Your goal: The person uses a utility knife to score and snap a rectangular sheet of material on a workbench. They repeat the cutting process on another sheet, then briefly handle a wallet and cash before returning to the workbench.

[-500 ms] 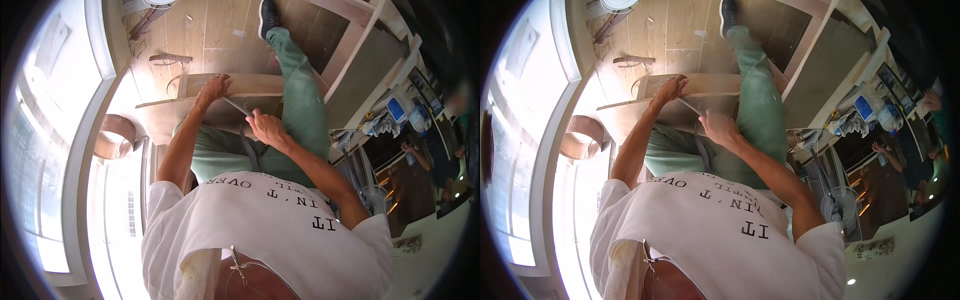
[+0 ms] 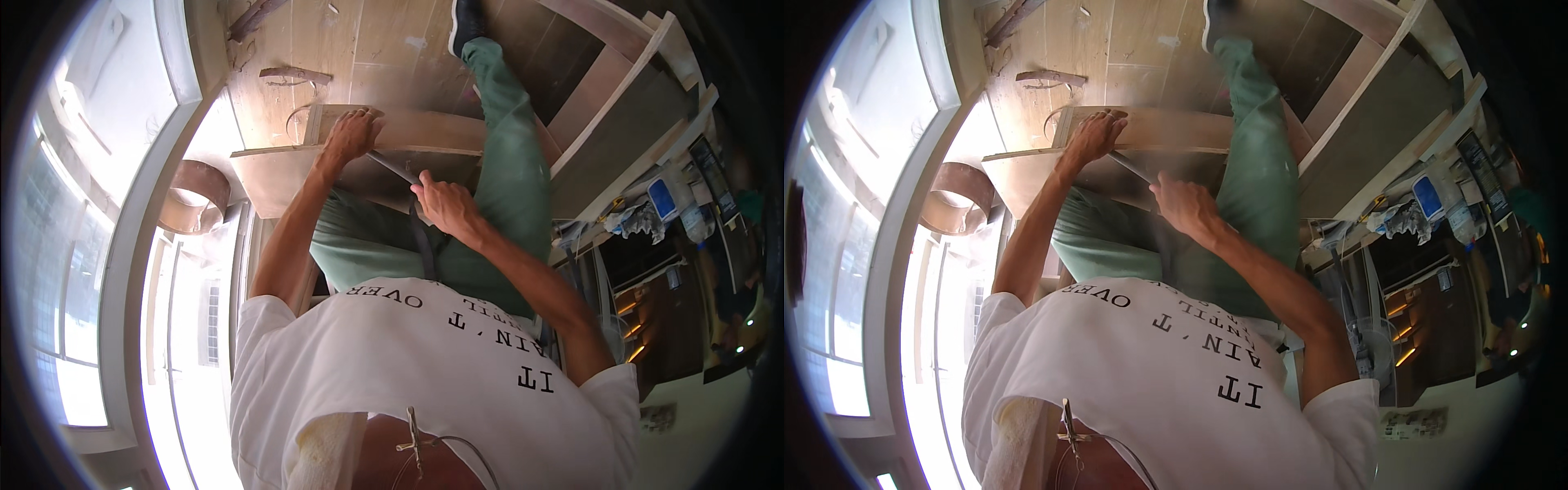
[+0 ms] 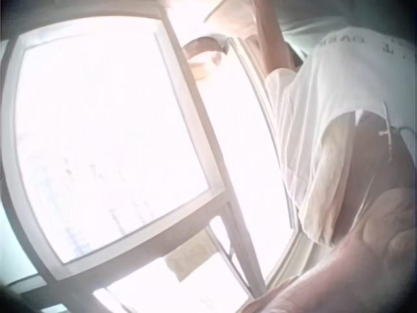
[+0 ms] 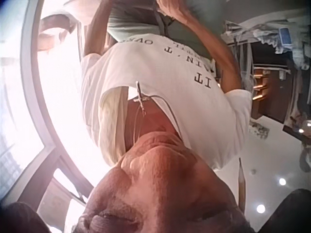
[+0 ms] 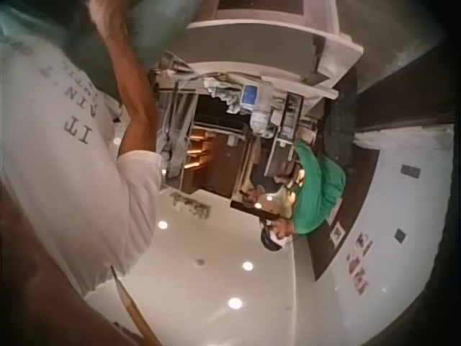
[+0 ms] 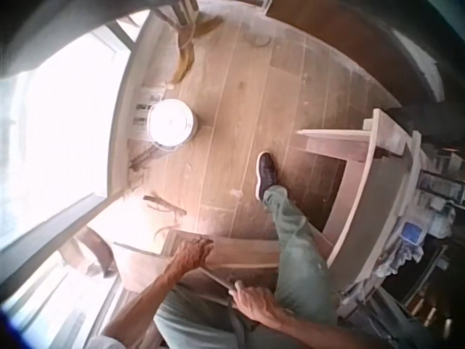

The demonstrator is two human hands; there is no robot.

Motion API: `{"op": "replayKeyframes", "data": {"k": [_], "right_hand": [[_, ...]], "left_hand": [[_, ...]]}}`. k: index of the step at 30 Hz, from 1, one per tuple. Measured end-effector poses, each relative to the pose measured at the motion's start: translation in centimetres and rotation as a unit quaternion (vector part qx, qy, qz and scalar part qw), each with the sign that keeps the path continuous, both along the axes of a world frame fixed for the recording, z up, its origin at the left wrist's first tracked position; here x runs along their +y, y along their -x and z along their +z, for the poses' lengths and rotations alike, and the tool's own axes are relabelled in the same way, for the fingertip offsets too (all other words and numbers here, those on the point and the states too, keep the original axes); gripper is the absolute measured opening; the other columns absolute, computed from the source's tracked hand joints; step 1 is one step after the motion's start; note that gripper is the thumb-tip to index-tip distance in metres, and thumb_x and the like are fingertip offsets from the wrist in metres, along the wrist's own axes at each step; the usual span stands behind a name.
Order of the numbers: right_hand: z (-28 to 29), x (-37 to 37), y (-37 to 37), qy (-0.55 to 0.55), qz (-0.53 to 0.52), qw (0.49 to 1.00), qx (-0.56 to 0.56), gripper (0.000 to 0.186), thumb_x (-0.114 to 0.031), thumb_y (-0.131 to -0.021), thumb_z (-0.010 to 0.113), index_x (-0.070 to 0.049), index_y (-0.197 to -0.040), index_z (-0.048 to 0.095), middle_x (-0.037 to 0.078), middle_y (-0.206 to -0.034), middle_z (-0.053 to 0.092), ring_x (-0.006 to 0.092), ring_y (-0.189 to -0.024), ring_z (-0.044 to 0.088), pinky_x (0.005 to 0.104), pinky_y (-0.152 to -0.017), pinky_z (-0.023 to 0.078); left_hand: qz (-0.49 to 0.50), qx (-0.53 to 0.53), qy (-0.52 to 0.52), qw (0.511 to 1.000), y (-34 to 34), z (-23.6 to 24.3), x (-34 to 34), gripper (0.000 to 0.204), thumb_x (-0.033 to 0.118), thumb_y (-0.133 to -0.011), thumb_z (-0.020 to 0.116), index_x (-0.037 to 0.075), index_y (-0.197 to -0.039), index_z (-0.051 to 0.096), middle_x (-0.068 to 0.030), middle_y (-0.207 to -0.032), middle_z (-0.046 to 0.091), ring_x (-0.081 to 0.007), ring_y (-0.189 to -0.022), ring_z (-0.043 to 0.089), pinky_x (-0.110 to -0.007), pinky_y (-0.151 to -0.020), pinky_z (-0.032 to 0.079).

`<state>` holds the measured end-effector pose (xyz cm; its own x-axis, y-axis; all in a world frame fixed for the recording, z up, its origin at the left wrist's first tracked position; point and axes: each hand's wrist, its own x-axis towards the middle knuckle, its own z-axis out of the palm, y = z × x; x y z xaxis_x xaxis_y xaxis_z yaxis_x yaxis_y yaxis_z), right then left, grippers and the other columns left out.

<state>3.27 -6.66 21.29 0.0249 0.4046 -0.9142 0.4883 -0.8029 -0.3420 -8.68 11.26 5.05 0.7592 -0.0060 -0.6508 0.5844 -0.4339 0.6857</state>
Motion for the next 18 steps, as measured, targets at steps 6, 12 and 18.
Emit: {"op": "replayKeyframes", "data": {"k": [6, 12, 18], "right_hand": [[-3.5, -2.4, 0.5, -0.071, 0.026, 0.996, -0.042, 0.032, -0.033, -0.103, 0.042, -0.003, -0.102, 0.051, 0.017, -0.065, 0.065, 0.0383, -0.060, 0.067, 0.0455, -0.054, 0.056], [-2.7, -1.8, -0.1, -0.020, 0.028, 0.999, -0.022, 0.031, -0.033, -0.103, 0.045, -0.002, -0.104, 0.052, 0.019, -0.064, 0.065, 0.0409, -0.065, 0.067, 0.0495, -0.060, 0.056], [-2.6, -1.9, 0.4, -0.036, 0.017, 0.999, -0.028, 0.033, -0.035, -0.103, 0.044, -0.003, -0.105, 0.054, 0.020, -0.065, 0.065, 0.0410, -0.067, 0.068, 0.0496, -0.061, 0.056]], "left_hand": [[-0.110, 0.160, 0.117, 0.974, 0.2, -3.0, -1.1, 0.042, 0.035, -0.103, 0.030, 0.007, -0.120, 0.057, -0.0187, -0.117, 0.064, -0.0402, -0.114, 0.058, -0.050, -0.098, 0.043], [-0.142, 0.159, 0.159, 0.964, 0.9, -3.9, -2.0, 0.058, 0.045, -0.105, 0.021, 0.005, -0.137, 0.048, -0.0240, -0.123, 0.061, -0.0388, -0.122, 0.054, -0.047, -0.104, 0.040], [-0.162, 0.237, 0.125, 0.950, -0.5, -1.7, -1.1, 0.059, 0.046, -0.105, 0.020, 0.010, -0.149, 0.035, -0.0214, -0.143, 0.048, -0.0404, -0.132, 0.045, -0.045, -0.112, 0.035]]}}
